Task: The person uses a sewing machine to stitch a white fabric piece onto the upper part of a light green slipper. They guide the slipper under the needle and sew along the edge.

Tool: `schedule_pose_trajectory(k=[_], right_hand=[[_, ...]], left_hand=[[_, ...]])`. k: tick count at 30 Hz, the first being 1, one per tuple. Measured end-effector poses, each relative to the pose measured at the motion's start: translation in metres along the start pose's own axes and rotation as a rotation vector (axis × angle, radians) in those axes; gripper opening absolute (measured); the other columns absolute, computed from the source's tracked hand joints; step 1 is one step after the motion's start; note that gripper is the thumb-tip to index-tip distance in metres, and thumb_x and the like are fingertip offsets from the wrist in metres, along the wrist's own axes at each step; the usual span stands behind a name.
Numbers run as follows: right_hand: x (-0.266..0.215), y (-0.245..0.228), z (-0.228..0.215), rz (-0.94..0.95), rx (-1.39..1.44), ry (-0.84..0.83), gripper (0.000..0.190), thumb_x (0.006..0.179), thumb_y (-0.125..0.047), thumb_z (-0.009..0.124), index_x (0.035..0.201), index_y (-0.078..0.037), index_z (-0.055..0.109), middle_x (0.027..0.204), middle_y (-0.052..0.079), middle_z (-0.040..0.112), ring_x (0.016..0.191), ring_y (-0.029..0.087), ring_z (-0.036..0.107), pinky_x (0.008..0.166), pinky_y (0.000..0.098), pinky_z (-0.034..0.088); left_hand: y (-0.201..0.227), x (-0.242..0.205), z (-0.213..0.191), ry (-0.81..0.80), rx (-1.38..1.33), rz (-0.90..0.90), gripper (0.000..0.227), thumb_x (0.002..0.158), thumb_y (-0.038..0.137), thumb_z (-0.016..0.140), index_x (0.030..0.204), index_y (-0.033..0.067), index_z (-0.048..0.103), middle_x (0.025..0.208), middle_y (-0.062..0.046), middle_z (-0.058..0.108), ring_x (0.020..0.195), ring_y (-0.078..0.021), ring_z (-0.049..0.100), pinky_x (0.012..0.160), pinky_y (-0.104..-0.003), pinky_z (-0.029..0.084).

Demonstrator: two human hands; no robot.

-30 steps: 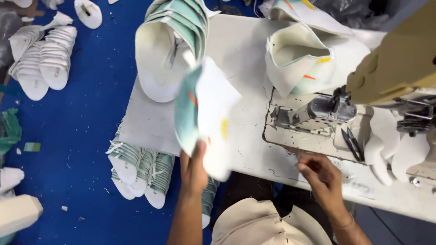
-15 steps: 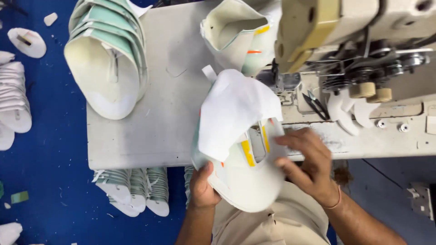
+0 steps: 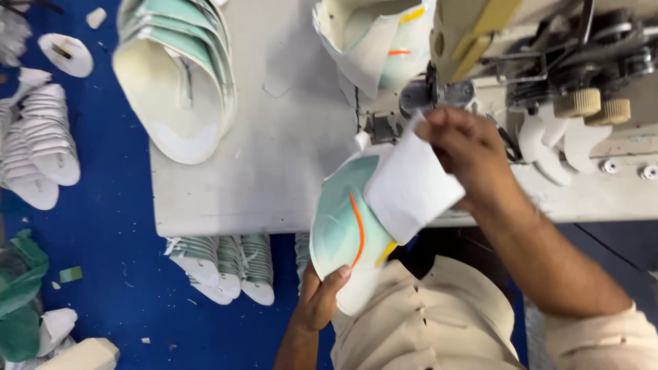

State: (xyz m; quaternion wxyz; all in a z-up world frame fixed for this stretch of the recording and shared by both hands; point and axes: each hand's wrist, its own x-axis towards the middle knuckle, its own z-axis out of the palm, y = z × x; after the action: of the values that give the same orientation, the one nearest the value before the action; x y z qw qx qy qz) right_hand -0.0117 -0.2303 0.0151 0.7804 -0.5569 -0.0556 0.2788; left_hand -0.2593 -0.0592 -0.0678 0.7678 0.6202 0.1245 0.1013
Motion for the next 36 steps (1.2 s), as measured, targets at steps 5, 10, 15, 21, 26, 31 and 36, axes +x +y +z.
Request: schedule_pose_trajectory(k=[5,10,15,21,26,31,36], right_hand=[[0.023,0.006,-0.011,-0.030,-0.149,-0.073,0.021,0.108,-0.018,0.067,0.115,0.000,0.070,0.086,0.001,0.062,0.067,0.007,0.048,0.057,0.0234,0.036],[-0.026,-0.001,0.021,-0.229,-0.050,-0.375,0.079,0.090,-0.049,0.073,0.147,-0.001,0.047,0.136,0.011,0.058,0.120,0.020,0.060,0.102,0.0375,0.050],[-0.064,0.051,0.021,-0.628,-0.644,-0.375,0.114,0.073,-0.044,0.086,0.157,0.001,0.024,0.154,0.017,0.042,0.138,0.031,0.048,0.114,0.0448,0.042],[-0.058,0.060,-0.030,-0.293,-0.446,-0.530,0.040,0.081,-0.017,0.086,0.117,-0.002,0.081,0.110,0.014,0.081,0.091,0.021,0.078,0.085,0.0341,0.065],[-0.047,0.014,-0.008,-0.189,0.329,-0.657,0.051,0.087,-0.046,0.075,0.110,0.000,0.078,0.109,0.016,0.077,0.100,0.024,0.076,0.093,0.0367,0.059],[-0.048,0.031,-0.060,-0.047,0.087,-0.322,0.043,0.087,-0.010,0.090,0.118,0.010,0.066,0.108,0.023,0.074,0.093,0.027,0.072,0.086,0.0444,0.059],[-0.028,-0.041,-0.006,0.114,0.263,-0.640,0.068,0.082,-0.010,0.083,0.142,-0.002,0.051,0.119,0.016,0.075,0.109,0.020,0.073,0.095,0.0318,0.058]], left_hand=[[0.014,0.006,0.014,-0.061,-0.439,-0.223,0.066,0.092,0.019,0.063,0.147,-0.0091,0.041,0.133,-0.025,0.063,0.121,-0.0352,0.062,0.103,-0.049,0.051],[0.005,-0.003,0.020,0.083,-0.361,-0.129,0.069,0.094,0.021,0.063,0.150,-0.0095,0.039,0.141,-0.024,0.058,0.129,-0.0330,0.059,0.110,-0.046,0.047],[-0.014,-0.015,0.031,-0.073,0.071,-0.051,0.069,0.105,0.035,0.062,0.155,-0.0050,0.037,0.150,-0.021,0.052,0.136,-0.0299,0.054,0.116,-0.044,0.046],[0.014,0.029,0.035,-0.240,-1.251,0.030,0.104,0.086,0.059,0.076,0.158,-0.0013,0.031,0.157,-0.021,0.044,0.143,-0.0350,0.046,0.119,-0.054,0.038],[0.023,0.031,0.030,-0.106,-1.169,-0.141,0.089,0.088,0.030,0.079,0.159,0.0008,0.034,0.149,-0.016,0.055,0.138,-0.0328,0.053,0.118,-0.052,0.042],[0.035,0.027,0.039,-0.098,-0.921,-0.025,0.076,0.090,0.014,0.076,0.155,-0.0017,0.041,0.146,-0.016,0.057,0.136,-0.0327,0.056,0.118,-0.054,0.044],[0.018,0.022,0.030,-0.145,-1.006,-0.059,0.075,0.086,0.010,0.074,0.153,-0.0011,0.044,0.145,-0.018,0.057,0.135,-0.0340,0.056,0.118,-0.054,0.044]])
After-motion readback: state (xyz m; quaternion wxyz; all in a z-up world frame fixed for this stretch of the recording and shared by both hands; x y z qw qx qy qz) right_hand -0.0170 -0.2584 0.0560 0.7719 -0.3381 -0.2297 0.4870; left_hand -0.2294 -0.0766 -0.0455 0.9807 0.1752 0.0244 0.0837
